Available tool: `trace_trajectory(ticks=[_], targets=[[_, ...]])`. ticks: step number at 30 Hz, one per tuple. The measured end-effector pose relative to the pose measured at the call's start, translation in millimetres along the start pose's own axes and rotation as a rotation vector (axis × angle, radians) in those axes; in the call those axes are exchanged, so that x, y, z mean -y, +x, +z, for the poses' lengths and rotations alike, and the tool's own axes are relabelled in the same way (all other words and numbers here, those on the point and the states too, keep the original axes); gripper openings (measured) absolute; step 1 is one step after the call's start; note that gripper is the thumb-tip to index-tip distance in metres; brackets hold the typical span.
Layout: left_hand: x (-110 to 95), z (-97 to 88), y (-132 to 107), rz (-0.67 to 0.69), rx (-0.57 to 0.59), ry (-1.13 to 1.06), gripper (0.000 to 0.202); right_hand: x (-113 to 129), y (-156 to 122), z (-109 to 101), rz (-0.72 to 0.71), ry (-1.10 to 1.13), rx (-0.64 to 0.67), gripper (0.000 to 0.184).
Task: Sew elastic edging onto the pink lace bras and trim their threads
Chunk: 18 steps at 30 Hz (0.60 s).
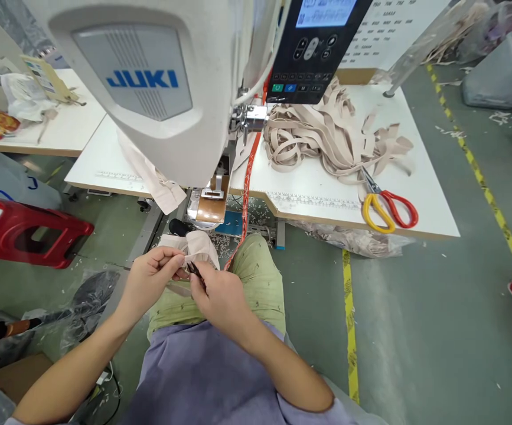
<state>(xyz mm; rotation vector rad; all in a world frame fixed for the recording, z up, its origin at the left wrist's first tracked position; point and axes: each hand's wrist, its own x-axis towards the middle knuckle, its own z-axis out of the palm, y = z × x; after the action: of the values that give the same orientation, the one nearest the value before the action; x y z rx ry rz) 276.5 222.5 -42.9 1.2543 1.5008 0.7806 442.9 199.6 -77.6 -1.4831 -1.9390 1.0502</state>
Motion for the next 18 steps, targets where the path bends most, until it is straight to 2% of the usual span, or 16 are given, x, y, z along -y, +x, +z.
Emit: trace_trajectory(ticks=[11,15,18], targets=[[9,2.0,-1,0.012,0.007,0.04,0.023,-1,6,-3,0.045,0.119,0.041,0.015],[15,2.5,1,-0.022,0.036,-0.022,0.025,-3,5,0,0.026,0.147,0.033,0.019],[23,3.9,3,-0.041,0.047,-0.048,0.026,-3,-3,-3,0.023,0.293,-0.033,0.018]])
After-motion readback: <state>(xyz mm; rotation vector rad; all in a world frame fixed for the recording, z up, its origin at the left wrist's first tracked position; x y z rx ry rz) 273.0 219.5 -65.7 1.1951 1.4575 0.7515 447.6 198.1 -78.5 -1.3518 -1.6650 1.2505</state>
